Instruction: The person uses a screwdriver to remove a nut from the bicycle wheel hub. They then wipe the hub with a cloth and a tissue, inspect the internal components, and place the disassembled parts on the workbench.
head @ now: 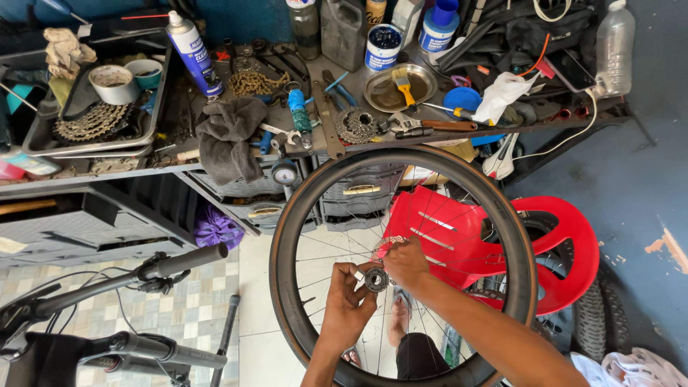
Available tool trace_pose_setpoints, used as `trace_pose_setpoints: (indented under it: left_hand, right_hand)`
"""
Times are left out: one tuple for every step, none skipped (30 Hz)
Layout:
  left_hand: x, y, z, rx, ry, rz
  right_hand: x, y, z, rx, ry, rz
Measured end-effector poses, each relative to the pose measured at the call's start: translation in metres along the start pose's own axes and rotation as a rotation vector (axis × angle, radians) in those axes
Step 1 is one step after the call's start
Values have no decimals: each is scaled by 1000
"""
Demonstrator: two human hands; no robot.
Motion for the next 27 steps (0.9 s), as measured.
trace_pose_setpoints:
  left_hand:
    - [1, 0, -1, -1, -2, 13]
    - [1, 0, -3, -3, -4, 26]
    - [2, -1, -3, -8, -3, 18]
    - [2, -3, -3, -13, -2, 9]
    - [2, -4, -2, -20, -2, 2]
    - [2, -5, -2, -17, 11, -9]
    - [2, -6, -2, -13, 24, -18]
    - [2, -6, -2, -9, 36, -27]
    - [3, -7, -3, -22, 18, -3]
    - [4, -8, -3, -35, -1, 20]
    - [6, -8, -4, -48, -19, 44]
    - [6, -8, -5, -38, -12, 38]
    - [7, -7, -6, -30, -6, 33]
    - [8, -5, -7, -21, 1, 29]
    - [8, -3, -9, -1, 14, 21]
    - [8, -1, -11, 18, 26, 14]
    - [8, 0, -10, 35, 35, 3]
    - [10, -1, -9, 23, 14, 1]
    - [11, -1, -10, 14, -4, -2]
    - [11, -2, -10, 5, -21, -4]
    - [10, -2, -11, 5, -11, -2]
    - [9, -2, -11, 5, 0, 0]
    - [8, -3, -10, 3, 9, 2]
    - [8, -5, -10, -10, -5, 3]
    - [9, -6, -10, -20, -21, 3]
    - [10, -8, -10, -30, -36, 4]
    - [10, -8, -11, -28, -35, 12]
  right_hand:
    - [4, 0, -4, 82, -19, -7]
    - [6, 0, -8, 164, -38, -15]
    - [7, -3, -12, 182, -40, -19]
    - [8, -5, -16, 200, -41, -23]
    - [8, -6, -18, 219, -44, -27]
    - [7, -7, -19, 205, -41, -13]
    - [5, -7, -19, 192, -37, 3]
    - [4, -5, -18, 179, -33, 19]
    - [0, -6, -17, 132, -5, -10]
    - [-4, -5, -13, 85, 23, -39]
    - [-7, -3, -10, 39, 53, -66]
    - [-8, -4, -7, -28, 75, -68]
    - [-9, -3, -2, -93, 97, -69]
    - [-12, -3, 1, -158, 118, -70]
    - [-14, 1, 1, -145, 113, -92]
    - [-16, 5, 1, -132, 107, -115]
    - [-16, 8, 1, -119, 101, -142]
    - [-16, 9, 2, -128, 87, -174]
    - [-18, 10, 2, -139, 75, -203]
    - [-21, 11, 2, -150, 64, -233]
    - [-23, 11, 3, -154, 59, -231]
    - [-26, 11, 3, -159, 54, -230]
    - [-26, 11, 3, -162, 47, -230]
    - [-26, 10, 4, -167, 37, -229]
    - [-27, 10, 6, -172, 30, -227]
    - [-27, 9, 7, -177, 22, -225]
    - [-28, 6, 8, -210, 19, -211]
Point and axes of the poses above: each hand's wrist, its own z-axis away from the middle knuckle, its own y-axis out of the palm, x = y × z, the point moved 6 cm from there along -z, towards the middle knuckle, and after that the axes turned 11 degrees about z, right-handed, at the moved point
